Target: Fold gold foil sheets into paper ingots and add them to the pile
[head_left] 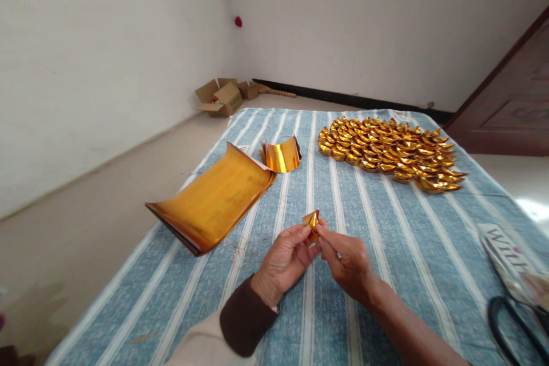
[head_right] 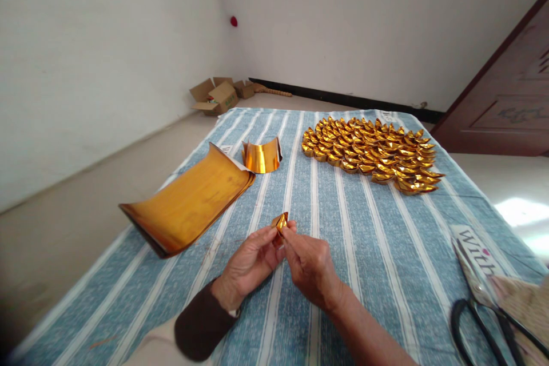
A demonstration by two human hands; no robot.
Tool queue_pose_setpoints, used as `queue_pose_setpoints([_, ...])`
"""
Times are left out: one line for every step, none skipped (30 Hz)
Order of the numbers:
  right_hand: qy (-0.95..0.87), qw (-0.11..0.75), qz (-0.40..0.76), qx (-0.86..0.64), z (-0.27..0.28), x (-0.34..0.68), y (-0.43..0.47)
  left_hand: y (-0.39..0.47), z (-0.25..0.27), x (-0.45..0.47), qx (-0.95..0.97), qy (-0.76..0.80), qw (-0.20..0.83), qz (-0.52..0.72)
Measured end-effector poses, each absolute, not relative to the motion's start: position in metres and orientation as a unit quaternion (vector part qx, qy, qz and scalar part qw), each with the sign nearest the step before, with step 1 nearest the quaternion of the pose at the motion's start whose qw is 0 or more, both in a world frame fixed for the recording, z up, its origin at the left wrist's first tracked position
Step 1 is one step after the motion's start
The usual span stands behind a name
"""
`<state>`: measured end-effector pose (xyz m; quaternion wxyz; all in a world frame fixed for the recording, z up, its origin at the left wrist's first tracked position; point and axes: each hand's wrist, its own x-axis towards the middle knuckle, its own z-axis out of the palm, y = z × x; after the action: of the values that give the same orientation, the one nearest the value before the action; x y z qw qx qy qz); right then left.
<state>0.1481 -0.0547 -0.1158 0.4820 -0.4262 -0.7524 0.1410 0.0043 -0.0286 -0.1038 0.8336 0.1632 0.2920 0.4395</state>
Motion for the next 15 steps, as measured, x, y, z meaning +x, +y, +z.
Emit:
queue_pose_setpoints([-0.752,0.481,0.139,-0.429,-0.1164,0.1483,-0.0547,-0.0286,-0.1042,0.0043,0.16,0.291,0.834,0.44])
queue_pose_setpoints([-0.751,0.481,0.136,-0.431,-0.117,0.1485,-0.0547,-0.0287,-0.1045,0.0043,0.157,0.291,0.834,0.441])
queue_pose_setpoints([-0.75,0.483,0.133,-0.432,-0.1177,0.1487,-0.0547,-0.0288,-0.1048,0.0044,0.154,0.29,0.835,0.441])
queue_pose_setpoints([-0.748,0.486,0.13,-0.432,-0.1184,0.1489,-0.0547,-0.0288,-0.105,0.0044,0.153,0.289,0.836,0.441])
queue_pose_setpoints([-0.747,0.489,0.126,-0.432,-0.119,0.1491,-0.0547,-0.0289,-0.1052,0.0044,0.152,0.288,0.837,0.44])
queue_pose_setpoints([-0.747,0.492,0.124,-0.43,-0.1195,0.1492,-0.0547,-0.0289,-0.1054,0.0045,0.15,0.288,0.838,0.439])
queue_pose_setpoints([-0.747,0.493,0.122,-0.429,-0.1197,0.1492,-0.0547,-0.0288,-0.1056,0.0046,0.148,0.288,0.839,0.438])
queue_pose_setpoints([-0.748,0.493,0.121,-0.428,-0.1198,0.1491,-0.0548,-0.0287,-0.1057,0.0047,0.144,0.288,0.84,0.437])
queue_pose_setpoints([-0.747,0.493,0.121,-0.429,-0.1195,0.1488,-0.055,-0.0286,-0.1059,0.0048,0.14,0.289,0.84,0.437])
queue_pose_setpoints([-0.746,0.493,0.122,-0.43,-0.1191,0.1483,-0.0553,-0.0283,-0.106,0.005,0.135,0.291,0.839,0.438])
queue_pose_setpoints([-0.745,0.494,0.123,-0.432,-0.1184,0.1476,-0.0557,-0.0281,-0.106,0.0051,0.131,0.293,0.838,0.441])
queue_pose_setpoints([-0.741,0.497,0.123,-0.435,-0.1177,0.1466,-0.0561,-0.0278,-0.1059,0.0053,0.128,0.296,0.837,0.443])
queue_pose_setpoints([-0.735,0.502,0.122,-0.438,-0.1171,0.1456,-0.0566,-0.0276,-0.1056,0.0056,0.127,0.298,0.835,0.445])
queue_pose_setpoints([-0.729,0.509,0.12,-0.442,-0.1165,0.1445,-0.0571,-0.0274,-0.1052,0.0058,0.127,0.301,0.833,0.447])
queue_pose_setpoints([-0.722,0.516,0.115,-0.447,-0.1162,0.1434,-0.0575,-0.0274,-0.1047,0.0062,0.128,0.303,0.83,0.45])
